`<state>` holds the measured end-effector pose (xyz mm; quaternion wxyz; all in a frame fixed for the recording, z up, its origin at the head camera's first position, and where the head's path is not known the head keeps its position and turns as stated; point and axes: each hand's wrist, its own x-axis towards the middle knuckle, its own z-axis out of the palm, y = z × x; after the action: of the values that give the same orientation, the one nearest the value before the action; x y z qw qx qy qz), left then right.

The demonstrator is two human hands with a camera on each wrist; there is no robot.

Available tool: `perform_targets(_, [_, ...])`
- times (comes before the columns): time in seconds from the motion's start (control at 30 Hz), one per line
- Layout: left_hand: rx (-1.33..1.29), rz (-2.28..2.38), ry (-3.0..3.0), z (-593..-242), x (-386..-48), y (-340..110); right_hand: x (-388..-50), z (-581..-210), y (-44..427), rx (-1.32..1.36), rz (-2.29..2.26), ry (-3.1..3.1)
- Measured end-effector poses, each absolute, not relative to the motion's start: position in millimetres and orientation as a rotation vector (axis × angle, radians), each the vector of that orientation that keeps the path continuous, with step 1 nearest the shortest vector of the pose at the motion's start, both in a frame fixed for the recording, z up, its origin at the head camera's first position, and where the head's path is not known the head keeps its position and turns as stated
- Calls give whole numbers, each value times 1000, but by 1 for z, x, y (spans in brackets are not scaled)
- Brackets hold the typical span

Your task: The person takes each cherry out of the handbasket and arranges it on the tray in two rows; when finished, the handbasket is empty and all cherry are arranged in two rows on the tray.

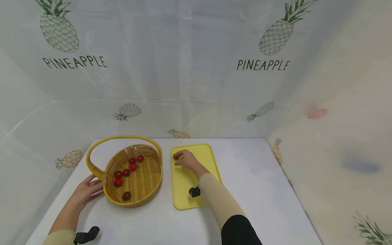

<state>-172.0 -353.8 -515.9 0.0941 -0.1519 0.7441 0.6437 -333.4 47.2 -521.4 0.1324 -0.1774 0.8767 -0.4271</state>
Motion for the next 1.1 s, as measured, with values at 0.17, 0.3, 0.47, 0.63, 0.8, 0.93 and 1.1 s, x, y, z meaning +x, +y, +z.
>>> perform_targets(0.17, [-434, 1913, 2204, -518, -172, -357, -323, -512, 48, -585, -1236, 2493])
perform_targets(0.3, [-438, 1908, 2208, -520, -173, -357, -315, -504, 48, -606, -1217, 2464])
perform_targets(0.47, [-443, 1906, 2209, -521, -174, -358, -304, -495, 47, -665, -1197, 2420])
perform_targets(0.63, [-450, 1887, 2219, -519, -174, -357, -292, -489, 46, -717, -1197, 2383])
perform_targets(0.8, [-448, 1873, 2233, -518, -174, -356, -282, -480, 42, -766, -1164, 2345])
perform_targets(0.93, [-451, 1865, 2238, -517, -173, -356, -273, -470, 36, -814, -1118, 2315])
perform_targets(1.1, [-451, 1874, 2232, -519, -173, -356, -261, -457, 26, -890, -1063, 2260])
